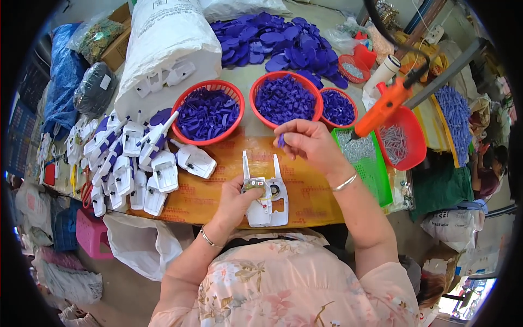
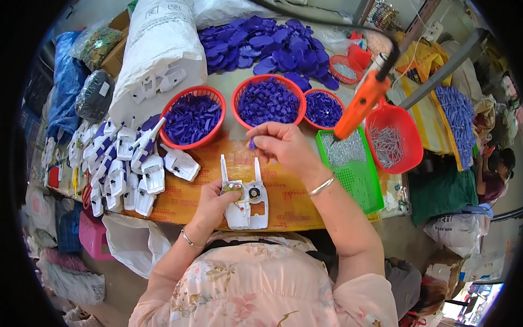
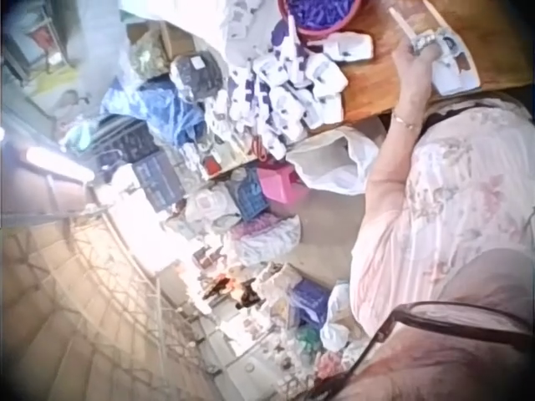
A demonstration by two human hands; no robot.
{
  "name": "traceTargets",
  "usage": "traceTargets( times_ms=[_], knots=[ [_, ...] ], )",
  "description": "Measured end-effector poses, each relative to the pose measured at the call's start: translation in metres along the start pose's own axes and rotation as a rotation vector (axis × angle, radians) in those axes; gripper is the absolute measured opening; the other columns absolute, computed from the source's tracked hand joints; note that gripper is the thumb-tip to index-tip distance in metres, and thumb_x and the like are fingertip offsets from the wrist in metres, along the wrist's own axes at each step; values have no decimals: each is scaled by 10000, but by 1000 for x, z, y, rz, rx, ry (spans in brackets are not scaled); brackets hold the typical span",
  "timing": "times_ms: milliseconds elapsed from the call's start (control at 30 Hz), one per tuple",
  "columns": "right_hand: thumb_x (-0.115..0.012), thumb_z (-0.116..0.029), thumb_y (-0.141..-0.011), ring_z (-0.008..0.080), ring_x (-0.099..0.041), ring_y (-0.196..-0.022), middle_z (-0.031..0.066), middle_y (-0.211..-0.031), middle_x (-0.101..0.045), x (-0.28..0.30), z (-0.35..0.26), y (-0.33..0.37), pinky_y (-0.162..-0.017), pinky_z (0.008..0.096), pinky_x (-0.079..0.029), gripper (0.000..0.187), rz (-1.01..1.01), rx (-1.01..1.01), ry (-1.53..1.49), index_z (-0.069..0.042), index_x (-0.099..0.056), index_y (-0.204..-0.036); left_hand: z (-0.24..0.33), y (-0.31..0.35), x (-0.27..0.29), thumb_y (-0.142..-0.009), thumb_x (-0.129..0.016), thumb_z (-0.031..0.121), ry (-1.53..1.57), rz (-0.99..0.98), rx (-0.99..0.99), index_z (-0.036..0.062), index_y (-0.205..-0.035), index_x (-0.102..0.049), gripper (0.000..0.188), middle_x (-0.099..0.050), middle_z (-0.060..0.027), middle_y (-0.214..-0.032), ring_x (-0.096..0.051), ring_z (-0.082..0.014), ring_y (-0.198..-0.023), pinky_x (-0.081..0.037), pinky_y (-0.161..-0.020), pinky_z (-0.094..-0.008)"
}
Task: Assembling plastic components, internal circuit boards, and casing of toy walkie-talkies using hands and an electric screwdriver.
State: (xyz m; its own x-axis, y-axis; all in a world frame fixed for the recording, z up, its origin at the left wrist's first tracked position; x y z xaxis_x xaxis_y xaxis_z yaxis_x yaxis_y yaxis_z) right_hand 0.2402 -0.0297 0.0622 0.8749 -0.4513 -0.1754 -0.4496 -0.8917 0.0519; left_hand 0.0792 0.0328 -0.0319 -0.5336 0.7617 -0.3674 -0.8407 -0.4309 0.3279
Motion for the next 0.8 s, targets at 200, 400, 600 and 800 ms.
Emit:
traceTargets(
  times_ms=[200,400,600,800],
  knots=[
    [-577,-26,-876,60,-546,-653,17,-816,-622,-9,27,38,-581,189,-453,154,-2,-103,-127,14,-636,-1012,11,5,-21,-787,-640,12,-55,-82,-10,-13,-992,-638,207,-663,-46,-875,-608,-87,-737,-504,-657,-238],
    [-574,-9,-863,50,-545,-703,-1,-826,-616,-11,45,47,-637,196,-457,138,-9,-101,-22,0,-640,-984,11,9,-30,-796,-613,-2,-95,-101,40,-13,-1035,-625,239,-662,-50,-898,-613,-92,-753,-505,-680,-236],
    [-553,11,-850,59,-560,-775,4,-854,-631,-17,38,47,-701,213,-463,156,-69,24,123,13,-645,-975,12,10,-32,-795,-619,13,-172,-115,0,-8,-1011,-629,218,-650,-27,-864,-592,-64,-729,-493,-629,-219],
    [-546,12,-849,60,-561,-781,8,-858,-639,-22,37,45,-703,214,-460,155,-123,26,157,14,-654,-960,13,10,-33,-784,-620,22,-207,-110,-36,-9,-977,-623,196,-631,-5,-820,-565,-51,-698,-473,-605,-218]
  ],
)
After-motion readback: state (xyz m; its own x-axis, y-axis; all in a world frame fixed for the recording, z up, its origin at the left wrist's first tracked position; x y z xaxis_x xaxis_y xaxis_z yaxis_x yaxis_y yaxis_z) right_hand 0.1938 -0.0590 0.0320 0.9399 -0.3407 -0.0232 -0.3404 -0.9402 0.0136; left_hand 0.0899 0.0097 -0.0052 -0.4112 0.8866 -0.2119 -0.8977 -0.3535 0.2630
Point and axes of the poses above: each hand's wrist, its own y-axis away from the middle knuckle, its own x-axis out of the back of the hand, z = x × y, the point moved 8 cm from there along -y, towards the middle knuckle
